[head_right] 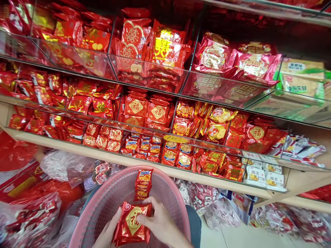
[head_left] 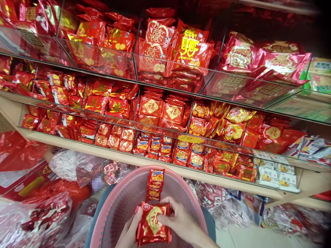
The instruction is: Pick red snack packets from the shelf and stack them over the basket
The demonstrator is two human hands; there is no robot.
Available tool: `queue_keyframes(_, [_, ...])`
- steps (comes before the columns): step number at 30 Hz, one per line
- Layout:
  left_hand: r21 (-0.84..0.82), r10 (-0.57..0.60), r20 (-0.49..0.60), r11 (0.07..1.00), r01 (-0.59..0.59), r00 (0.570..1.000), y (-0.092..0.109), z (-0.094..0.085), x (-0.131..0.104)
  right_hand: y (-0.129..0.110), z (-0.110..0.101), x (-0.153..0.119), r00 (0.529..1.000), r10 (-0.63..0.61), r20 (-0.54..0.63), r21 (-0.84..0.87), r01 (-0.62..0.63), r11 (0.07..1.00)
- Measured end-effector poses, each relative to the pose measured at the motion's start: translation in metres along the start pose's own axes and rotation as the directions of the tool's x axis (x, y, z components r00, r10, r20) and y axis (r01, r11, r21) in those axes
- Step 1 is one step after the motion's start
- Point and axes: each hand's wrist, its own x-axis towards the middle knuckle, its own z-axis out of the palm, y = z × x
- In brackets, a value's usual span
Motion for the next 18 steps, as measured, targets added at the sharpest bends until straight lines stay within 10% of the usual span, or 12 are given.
queue_keyframes(6, [0.048,0.048,-0.111,0.998,-0.043,0.993,-0.007,-0.004,-0.006,0.010,0.021,-0.008,0.977,-0.104,-0.184,-0.237,0.058,0.970])
queue_keyframes(13, [0.034,0.043,-0.123,0.999,-0.039,0.991,-0.007,-0.004,-0.006,0.042,0.048,-0.002,0.873,-0.149,-0.464,-0.046,0.144,0.989])
queue_keyframes(18, [0.026,0.024,-0.113,0.999,-0.022,0.993,-0.015,-0.005,-0.001,0.059,0.055,0.004,0.888,0.040,-0.458,0.175,0.046,0.984])
